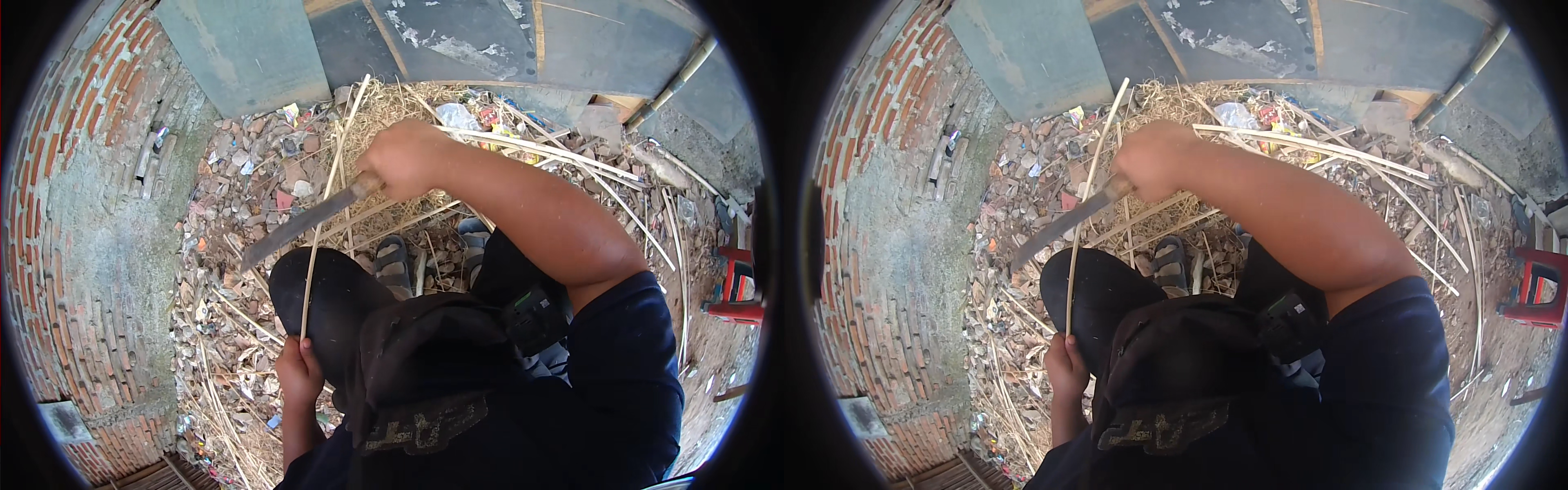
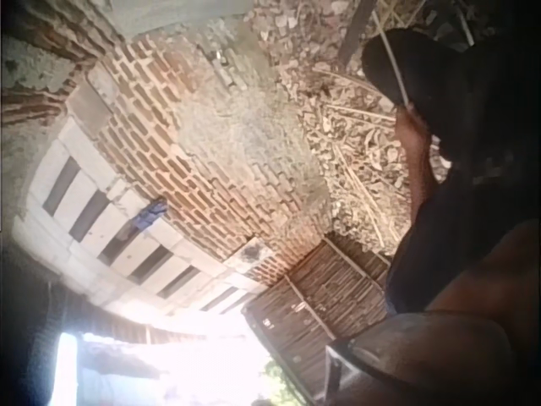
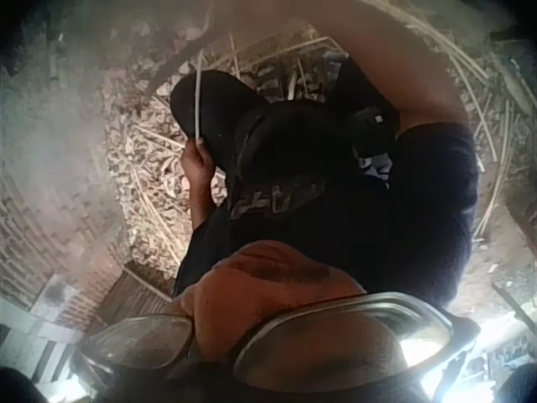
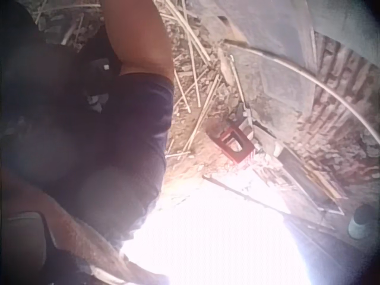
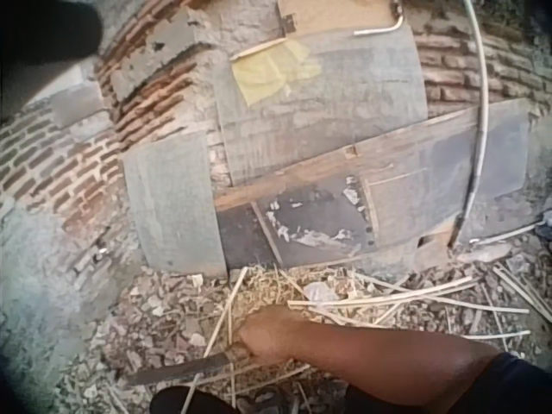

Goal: The person holds a bamboo strip in one hand and shaves it down repeatedly with a knife held in the other hand.

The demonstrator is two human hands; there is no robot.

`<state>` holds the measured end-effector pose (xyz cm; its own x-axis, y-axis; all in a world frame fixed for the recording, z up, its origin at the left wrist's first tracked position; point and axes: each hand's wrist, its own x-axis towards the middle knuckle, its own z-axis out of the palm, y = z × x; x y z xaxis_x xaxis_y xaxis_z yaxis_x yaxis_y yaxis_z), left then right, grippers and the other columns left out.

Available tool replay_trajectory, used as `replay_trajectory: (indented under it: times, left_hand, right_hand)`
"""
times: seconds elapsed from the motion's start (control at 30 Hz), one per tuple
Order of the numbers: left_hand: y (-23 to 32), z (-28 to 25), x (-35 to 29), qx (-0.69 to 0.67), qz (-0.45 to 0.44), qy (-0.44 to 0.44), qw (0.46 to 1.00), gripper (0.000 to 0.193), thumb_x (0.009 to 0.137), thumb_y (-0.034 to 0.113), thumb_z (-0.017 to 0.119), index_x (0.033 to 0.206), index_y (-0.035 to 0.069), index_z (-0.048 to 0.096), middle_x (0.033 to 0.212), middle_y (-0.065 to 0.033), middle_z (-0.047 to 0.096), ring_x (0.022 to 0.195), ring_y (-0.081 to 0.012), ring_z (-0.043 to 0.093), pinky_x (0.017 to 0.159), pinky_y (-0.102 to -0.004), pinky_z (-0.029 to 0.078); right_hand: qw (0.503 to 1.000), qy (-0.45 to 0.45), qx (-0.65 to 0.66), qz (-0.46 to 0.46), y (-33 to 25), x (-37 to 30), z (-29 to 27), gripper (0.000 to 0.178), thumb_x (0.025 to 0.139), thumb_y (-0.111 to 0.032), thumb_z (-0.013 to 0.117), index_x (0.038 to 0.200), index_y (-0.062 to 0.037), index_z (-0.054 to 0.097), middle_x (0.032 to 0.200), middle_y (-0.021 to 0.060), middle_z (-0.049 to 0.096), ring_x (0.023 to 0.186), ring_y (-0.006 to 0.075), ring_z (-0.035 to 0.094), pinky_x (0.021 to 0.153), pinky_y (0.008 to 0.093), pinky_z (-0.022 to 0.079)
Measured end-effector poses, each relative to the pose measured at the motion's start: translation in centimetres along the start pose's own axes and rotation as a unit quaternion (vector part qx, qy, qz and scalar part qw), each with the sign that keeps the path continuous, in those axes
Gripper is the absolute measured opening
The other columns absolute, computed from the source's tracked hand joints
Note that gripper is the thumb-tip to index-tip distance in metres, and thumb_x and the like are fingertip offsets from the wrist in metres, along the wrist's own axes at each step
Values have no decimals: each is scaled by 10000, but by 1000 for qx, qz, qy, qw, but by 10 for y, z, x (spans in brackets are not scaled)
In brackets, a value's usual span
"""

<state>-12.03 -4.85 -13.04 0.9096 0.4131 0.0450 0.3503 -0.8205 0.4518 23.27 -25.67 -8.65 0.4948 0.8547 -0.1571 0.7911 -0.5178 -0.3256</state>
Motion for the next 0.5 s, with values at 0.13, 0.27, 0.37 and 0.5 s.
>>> replay_trajectory:
  times: [0.13,0.27,0.37,0.5]
  left_hand:
    - [2,10,0,10,7,30,999,308,1031,234,466,844,5,554,624,-207,549,559,-405,564,526,-465,404]
    - [1,7,-1,21,-1,34,999,292,1025,221,474,840,11,556,617,-202,555,558,-402,569,519,-460,405]
    - [-1,5,-1,7,0,25,1000,300,1028,229,469,838,16,558,603,-195,552,549,-392,574,510,-452,400]
    - [-5,5,-6,-5,20,24,1000,319,1036,248,457,842,16,558,589,-187,542,528,-376,564,501,-441,392]
  right_hand:
    - [992,36,92,79,55,-2,-3,125,849,-188,628,926,-124,702,809,95,686,799,264,687,731,443,556]
    - [991,98,63,60,45,-4,0,135,797,-196,651,887,-106,695,798,120,695,774,286,691,729,450,560]
    - [997,62,35,29,17,-5,1,116,808,-195,642,876,-113,689,800,117,696,772,290,689,727,454,562]
    - [994,80,63,27,48,1,4,118,780,-202,661,841,-101,666,792,121,689,769,298,685,729,441,559]
